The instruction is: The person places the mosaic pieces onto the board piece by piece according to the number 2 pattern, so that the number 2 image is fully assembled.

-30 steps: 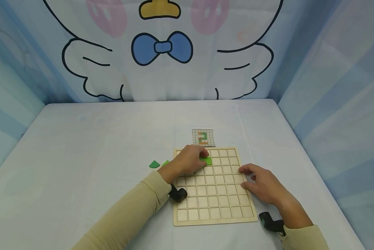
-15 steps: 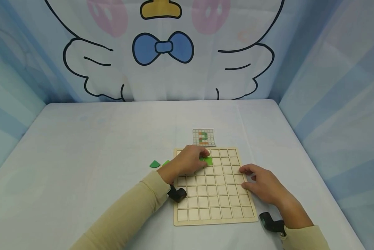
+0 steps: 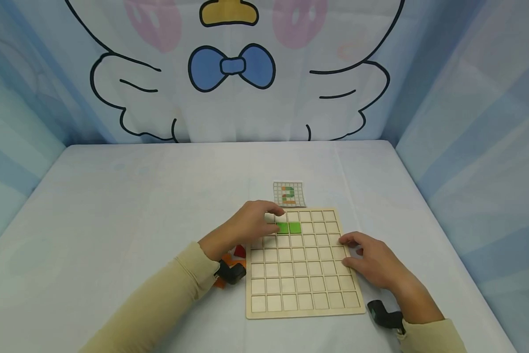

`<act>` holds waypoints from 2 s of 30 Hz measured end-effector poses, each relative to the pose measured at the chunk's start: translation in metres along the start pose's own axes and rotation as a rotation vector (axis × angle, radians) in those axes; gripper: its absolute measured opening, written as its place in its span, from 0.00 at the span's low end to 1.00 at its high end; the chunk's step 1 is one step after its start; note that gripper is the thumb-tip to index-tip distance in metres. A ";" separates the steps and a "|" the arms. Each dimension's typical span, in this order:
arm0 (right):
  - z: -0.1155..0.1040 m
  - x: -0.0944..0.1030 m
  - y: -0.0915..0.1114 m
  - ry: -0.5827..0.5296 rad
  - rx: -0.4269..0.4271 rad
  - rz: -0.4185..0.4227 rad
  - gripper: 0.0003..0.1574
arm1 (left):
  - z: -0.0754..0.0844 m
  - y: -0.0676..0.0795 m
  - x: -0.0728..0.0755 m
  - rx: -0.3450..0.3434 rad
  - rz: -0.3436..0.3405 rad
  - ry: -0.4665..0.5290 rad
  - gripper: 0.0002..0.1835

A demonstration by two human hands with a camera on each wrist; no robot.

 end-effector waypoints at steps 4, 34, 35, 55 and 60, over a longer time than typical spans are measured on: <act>0.000 0.000 0.000 -0.006 -0.014 -0.008 0.26 | -0.007 0.007 0.006 0.010 0.012 0.011 0.21; 0.001 -0.001 0.000 0.017 0.010 0.009 0.26 | -0.080 0.061 0.041 0.197 0.060 -0.095 0.21; 0.001 -0.001 0.000 0.017 0.009 0.010 0.26 | -0.081 0.062 0.041 0.198 0.056 -0.097 0.21; 0.001 0.000 0.001 0.011 -0.007 0.012 0.25 | -0.089 0.065 0.045 0.252 0.040 -0.107 0.12; 0.001 0.000 0.001 0.007 -0.007 0.008 0.25 | -0.091 0.066 0.050 0.223 0.064 -0.153 0.11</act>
Point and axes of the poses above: each hand's wrist, its own y-axis away from the middle knuckle, its own x-axis out of the back of the hand, z = x × y, the point moved 5 cm from there along -y, towards the middle knuckle, and after that the axes turned 3 degrees about z, right-handed, at the moved point
